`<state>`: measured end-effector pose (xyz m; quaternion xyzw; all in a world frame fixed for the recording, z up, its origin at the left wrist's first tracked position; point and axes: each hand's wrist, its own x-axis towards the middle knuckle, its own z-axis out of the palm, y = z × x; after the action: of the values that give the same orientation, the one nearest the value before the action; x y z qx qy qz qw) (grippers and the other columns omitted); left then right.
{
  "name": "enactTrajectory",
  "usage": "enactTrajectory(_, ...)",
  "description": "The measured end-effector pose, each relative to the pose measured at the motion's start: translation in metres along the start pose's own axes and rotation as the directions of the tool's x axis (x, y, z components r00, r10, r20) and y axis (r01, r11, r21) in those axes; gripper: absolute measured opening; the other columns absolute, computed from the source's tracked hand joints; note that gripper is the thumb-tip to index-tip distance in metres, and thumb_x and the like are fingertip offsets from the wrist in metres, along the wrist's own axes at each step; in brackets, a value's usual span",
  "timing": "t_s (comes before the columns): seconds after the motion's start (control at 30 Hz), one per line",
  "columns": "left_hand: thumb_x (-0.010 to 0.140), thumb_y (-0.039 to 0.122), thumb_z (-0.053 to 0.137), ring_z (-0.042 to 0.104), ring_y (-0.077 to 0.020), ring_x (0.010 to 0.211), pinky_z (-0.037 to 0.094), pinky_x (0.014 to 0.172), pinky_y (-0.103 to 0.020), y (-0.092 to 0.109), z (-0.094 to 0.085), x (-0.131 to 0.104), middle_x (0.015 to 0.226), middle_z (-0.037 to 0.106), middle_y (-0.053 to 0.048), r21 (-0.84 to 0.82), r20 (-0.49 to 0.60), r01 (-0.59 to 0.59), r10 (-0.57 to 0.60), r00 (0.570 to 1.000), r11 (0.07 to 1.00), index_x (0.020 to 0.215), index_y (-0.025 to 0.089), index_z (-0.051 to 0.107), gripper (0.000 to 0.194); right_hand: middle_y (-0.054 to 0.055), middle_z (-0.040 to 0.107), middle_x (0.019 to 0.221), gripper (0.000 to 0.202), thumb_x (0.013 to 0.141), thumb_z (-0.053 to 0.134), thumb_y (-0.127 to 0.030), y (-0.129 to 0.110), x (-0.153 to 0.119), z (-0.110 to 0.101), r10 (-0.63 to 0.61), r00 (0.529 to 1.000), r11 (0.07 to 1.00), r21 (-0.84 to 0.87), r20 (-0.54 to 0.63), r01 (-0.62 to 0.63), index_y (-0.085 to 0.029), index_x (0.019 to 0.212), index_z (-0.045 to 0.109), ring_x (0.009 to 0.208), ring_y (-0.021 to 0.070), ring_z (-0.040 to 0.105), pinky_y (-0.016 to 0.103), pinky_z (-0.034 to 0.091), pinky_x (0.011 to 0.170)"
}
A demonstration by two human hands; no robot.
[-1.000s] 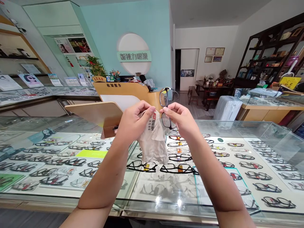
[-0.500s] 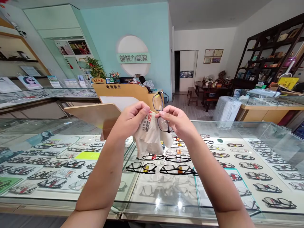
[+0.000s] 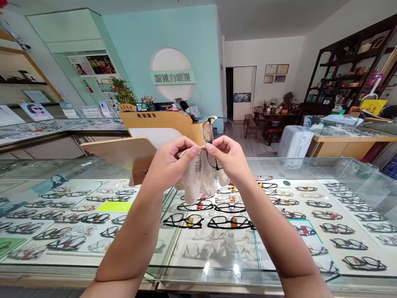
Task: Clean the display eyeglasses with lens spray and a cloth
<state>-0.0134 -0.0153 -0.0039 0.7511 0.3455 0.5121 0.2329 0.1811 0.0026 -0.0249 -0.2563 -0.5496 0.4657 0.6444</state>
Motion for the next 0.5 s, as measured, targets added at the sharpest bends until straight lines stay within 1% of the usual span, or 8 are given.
enactTrajectory(0.1,0.104,0.06,0.072,0.055,-0.0141,0.063,0.042,0.058,-0.026,0.005,0.0,-0.003,0.074,0.065,-0.002,-0.249,0.214,-0.035,0.091,0.973,0.968,0.088,0.018,0.072,0.045,-0.002,0.073,0.078,0.047,0.064,0.107,-0.05,-0.001,-0.002,0.001,-0.029,0.999,0.999,0.025,-0.029,0.03,-0.023,0.08,0.072,0.071,0.0118,0.06,0.026,0.048,0.066)
enactTrajectory(0.13,0.106,0.063,0.069,0.057,-0.0149,0.063,0.045,0.06,-0.027,0.005,0.0,-0.003,0.072,0.066,-0.003,-0.326,0.253,-0.047,0.135,0.958,0.944,0.085,0.018,0.071,0.049,-0.002,0.074,0.079,0.045,0.067,0.106,-0.05,-0.001,-0.003,0.001,-0.033,0.999,0.998,0.048,-0.032,0.034,-0.024,0.081,0.072,0.072,0.0118,0.061,0.025,0.049,0.066)
enactTrajectory(0.17,0.107,0.064,0.067,0.059,-0.0154,0.064,0.047,0.061,-0.028,0.004,0.001,-0.002,0.072,0.066,-0.004,-0.376,0.253,-0.057,0.162,0.954,0.925,0.083,0.018,0.071,0.051,-0.001,0.076,0.082,0.043,0.07,0.105,-0.05,-0.001,-0.003,0.001,-0.037,0.999,0.997,0.073,-0.033,0.04,-0.024,0.082,0.072,0.073,0.0121,0.063,0.025,0.05,0.067)
enactTrajectory(0.2,0.107,0.063,0.067,0.059,-0.0152,0.064,0.048,0.063,-0.028,0.002,0.004,-0.001,0.072,0.066,-0.004,-0.393,0.208,-0.071,0.164,0.964,0.917,0.083,0.019,0.07,0.05,-0.001,0.077,0.085,0.042,0.072,0.104,-0.05,-0.001,-0.004,0.0,-0.044,0.998,0.994,0.098,-0.033,0.047,-0.025,0.083,0.072,0.076,0.0126,0.066,0.025,0.052,0.068)
enactTrajectory(0.3,0.1,0.054,0.081,0.061,-0.0139,0.076,0.05,0.069,-0.024,-0.008,0.015,0.004,0.086,0.069,-0.003,-0.324,-0.023,-0.064,0.06,0.998,0.944,0.093,0.02,0.071,0.037,0.0,0.081,0.092,0.04,0.076,0.102,-0.047,0.0,-0.005,-0.001,-0.072,0.997,0.986,0.146,-0.031,0.076,-0.026,0.086,0.071,0.083,0.0139,0.071,0.025,0.056,0.074)
enactTrajectory(0.33,0.097,0.052,0.086,0.063,-0.0141,0.082,0.051,0.073,-0.023,-0.011,0.019,0.006,0.093,0.071,-0.003,-0.307,-0.043,-0.034,0.022,0.999,0.951,0.098,0.02,0.071,0.035,0.0,0.082,0.093,0.039,0.077,0.102,-0.046,0.0,-0.005,-0.001,-0.081,0.996,0.984,0.157,-0.026,0.084,-0.026,0.087,0.07,0.084,0.0137,0.072,0.025,0.057,0.075)
enactTrajectory(0.4,0.092,0.053,0.091,0.064,-0.0146,0.089,0.052,0.077,-0.022,-0.016,0.027,0.009,0.101,0.071,-0.003,-0.338,0.03,0.033,-0.024,0.999,0.94,0.104,0.02,0.07,0.041,-0.002,0.08,0.09,0.038,0.078,0.102,-0.043,0.001,-0.005,-0.001,-0.105,0.994,0.979,0.173,-0.016,0.106,-0.025,0.087,0.07,0.083,0.0123,0.072,0.023,0.057,0.077)
enactTrajectory(0.5,0.091,0.063,0.088,0.061,-0.0141,0.082,0.051,0.075,-0.023,-0.022,0.031,0.013,0.095,0.069,-0.003,-0.458,0.135,0.092,-0.033,0.99,0.884,0.101,0.019,0.069,0.049,-0.003,0.08,0.088,0.037,0.079,0.102,-0.043,-0.001,-0.005,-0.001,-0.129,0.992,0.975,0.186,0.006,0.126,-0.025,0.087,0.07,0.083,0.0114,0.072,0.023,0.056,0.078)
